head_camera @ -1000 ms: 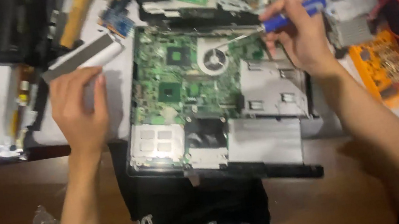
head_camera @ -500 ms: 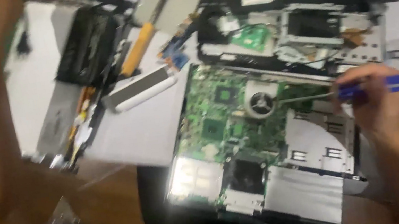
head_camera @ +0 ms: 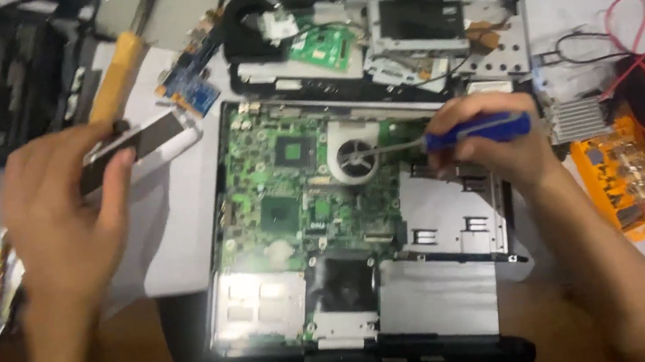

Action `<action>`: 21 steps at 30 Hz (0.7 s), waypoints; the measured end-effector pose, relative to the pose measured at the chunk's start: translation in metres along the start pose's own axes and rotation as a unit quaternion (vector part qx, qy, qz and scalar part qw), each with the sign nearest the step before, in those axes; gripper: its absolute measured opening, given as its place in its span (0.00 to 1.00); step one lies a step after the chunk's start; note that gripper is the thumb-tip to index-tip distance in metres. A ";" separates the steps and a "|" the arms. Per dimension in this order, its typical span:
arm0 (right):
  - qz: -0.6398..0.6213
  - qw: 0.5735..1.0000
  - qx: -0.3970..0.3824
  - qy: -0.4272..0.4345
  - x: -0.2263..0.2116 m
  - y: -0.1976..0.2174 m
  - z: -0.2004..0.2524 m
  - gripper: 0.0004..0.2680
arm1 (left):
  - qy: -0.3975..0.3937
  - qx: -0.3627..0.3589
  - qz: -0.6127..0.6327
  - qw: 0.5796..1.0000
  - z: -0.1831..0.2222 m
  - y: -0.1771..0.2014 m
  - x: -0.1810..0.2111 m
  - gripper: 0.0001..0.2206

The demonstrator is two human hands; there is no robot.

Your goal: Performing electronics repair on a laptop, including soldering motherboard components and routing internal wiring.

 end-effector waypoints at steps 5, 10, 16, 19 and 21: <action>0.104 0.989 0.104 -0.017 0.009 0.000 0.013 0.07 | 0.007 0.115 -0.006 0.993 0.009 -0.020 0.014 0.07; 0.073 0.980 0.182 -0.034 0.017 0.010 0.014 0.05 | 0.006 0.128 -0.007 0.992 0.008 -0.023 0.015 0.08; 0.091 0.988 0.115 0.041 0.011 0.011 0.012 0.06 | 0.020 0.141 0.015 0.990 0.008 -0.026 0.012 0.06; 0.107 0.985 0.132 0.015 0.008 0.006 0.013 0.07 | 0.011 0.146 0.006 0.989 0.008 -0.025 0.005 0.04; 0.111 0.985 0.133 0.008 0.008 0.005 0.014 0.07 | -0.012 0.063 -0.010 0.998 0.005 -0.026 -0.003 0.13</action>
Point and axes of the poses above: each hand's wrist, its own z-axis away from the middle knuckle, its own y-axis out of the back of the hand, x = y × z, the point moved 1 cm from there along -z, towards the middle knuckle, and after that the axes turned 5 degrees about -x, right-handed, at the moved point
